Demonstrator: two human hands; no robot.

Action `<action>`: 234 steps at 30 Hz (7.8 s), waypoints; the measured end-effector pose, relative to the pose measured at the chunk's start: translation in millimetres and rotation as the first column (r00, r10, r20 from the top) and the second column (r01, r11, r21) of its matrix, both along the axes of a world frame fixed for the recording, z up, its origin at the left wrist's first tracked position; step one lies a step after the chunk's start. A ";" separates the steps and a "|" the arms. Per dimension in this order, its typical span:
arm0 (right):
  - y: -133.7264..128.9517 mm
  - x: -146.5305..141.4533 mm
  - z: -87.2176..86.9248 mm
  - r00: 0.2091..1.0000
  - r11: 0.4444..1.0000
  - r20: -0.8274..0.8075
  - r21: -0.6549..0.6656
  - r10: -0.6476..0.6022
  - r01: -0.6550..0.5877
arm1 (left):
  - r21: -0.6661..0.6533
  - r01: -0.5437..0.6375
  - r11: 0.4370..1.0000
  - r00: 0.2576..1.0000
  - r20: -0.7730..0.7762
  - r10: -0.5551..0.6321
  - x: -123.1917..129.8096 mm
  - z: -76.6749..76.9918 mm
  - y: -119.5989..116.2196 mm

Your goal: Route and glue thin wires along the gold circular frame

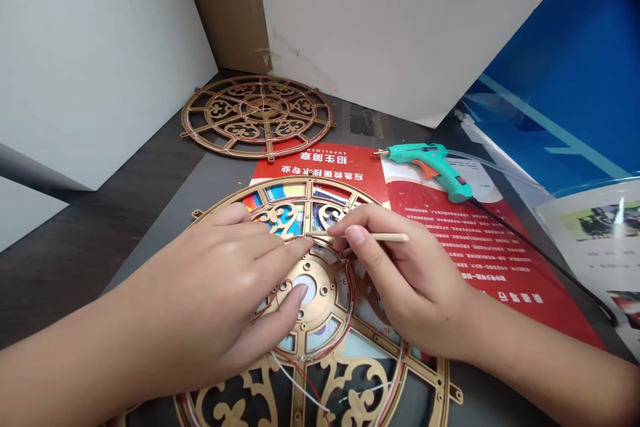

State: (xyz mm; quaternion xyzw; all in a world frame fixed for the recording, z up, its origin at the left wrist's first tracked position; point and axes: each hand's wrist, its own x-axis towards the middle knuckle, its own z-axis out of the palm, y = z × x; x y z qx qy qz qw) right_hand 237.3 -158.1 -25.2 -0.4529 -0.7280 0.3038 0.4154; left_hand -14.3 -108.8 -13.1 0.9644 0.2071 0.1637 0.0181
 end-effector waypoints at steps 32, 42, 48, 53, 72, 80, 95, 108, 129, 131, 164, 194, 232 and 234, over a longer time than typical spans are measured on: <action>-4.3 4.4 -2.5 0.995 0.997 -0.077 -0.047 -0.061 0.058 | -0.099 -0.014 0.995 0.998 -0.061 0.008 -1.8 3.9 12.7; -4.0 1.5 -2.4 1.000 1.000 -0.003 -0.007 -0.022 0.022 | -0.122 0.008 0.993 1.000 0.010 -0.007 -6.6 3.9 16.6; -3.6 2.0 -1.6 1.000 0.997 -0.018 -0.072 -0.021 0.020 | -0.129 -0.056 0.990 0.997 0.041 0.061 -4.6 -3.9 12.2; -3.1 0.5 -1.4 1.000 0.999 0.008 -0.026 -0.020 0.020 | -0.100 -0.095 0.990 0.995 -0.031 0.092 -2.4 -5.5 7.2; -6.8 2.5 -3.1 0.996 0.997 0.086 0.072 -0.024 0.018 | -0.292 -0.118 0.949 0.992 -0.001 0.124 -2.7 -1.2 12.1; -4.5 1.4 -1.0 0.986 0.988 0.168 0.153 -0.020 -0.006 | -0.321 -0.059 0.945 0.995 0.057 0.082 -4.8 -2.0 16.4; -7.7 3.8 -5.0 0.972 0.960 0.237 0.271 0.004 -0.070 | -0.374 -0.004 0.928 0.980 0.181 0.077 -2.2 -8.2 23.9; -6.4 0.9 -2.8 0.967 0.968 0.255 0.242 0.004 -0.068 | -0.379 -0.025 0.925 0.990 0.117 0.075 -1.6 -0.6 23.5; -3.2 0.4 -2.7 0.970 0.975 0.241 0.219 -0.018 -0.036 | -0.271 0.011 0.963 0.995 0.102 0.017 -6.3 -8.5 21.4; -3.4 0.8 -2.1 0.971 0.978 0.237 0.209 -0.026 -0.025 | -0.278 0.004 0.961 0.996 0.085 0.020 -6.5 -7.6 19.8; -2.3 1.7 -1.6 0.996 0.995 0.015 -0.031 -0.093 0.093 | -0.275 0.004 0.961 0.999 0.039 0.007 -11.3 -0.6 21.2; 2.3 1.6 0.9 0.966 0.943 0.203 0.319 -0.163 0.092 | -0.118 0.104 0.988 0.994 -0.021 -0.107 -8.5 1.0 25.2; 3.3 3.0 -3.4 0.980 0.961 0.078 0.223 -0.185 0.164 | -0.209 0.067 0.976 0.998 0.019 -0.064 -8.9 1.1 20.5; 1.9 3.5 -3.3 0.978 0.959 0.109 0.243 -0.180 0.149 | -0.225 0.080 0.971 0.997 0.031 -0.075 -10.1 1.2 22.9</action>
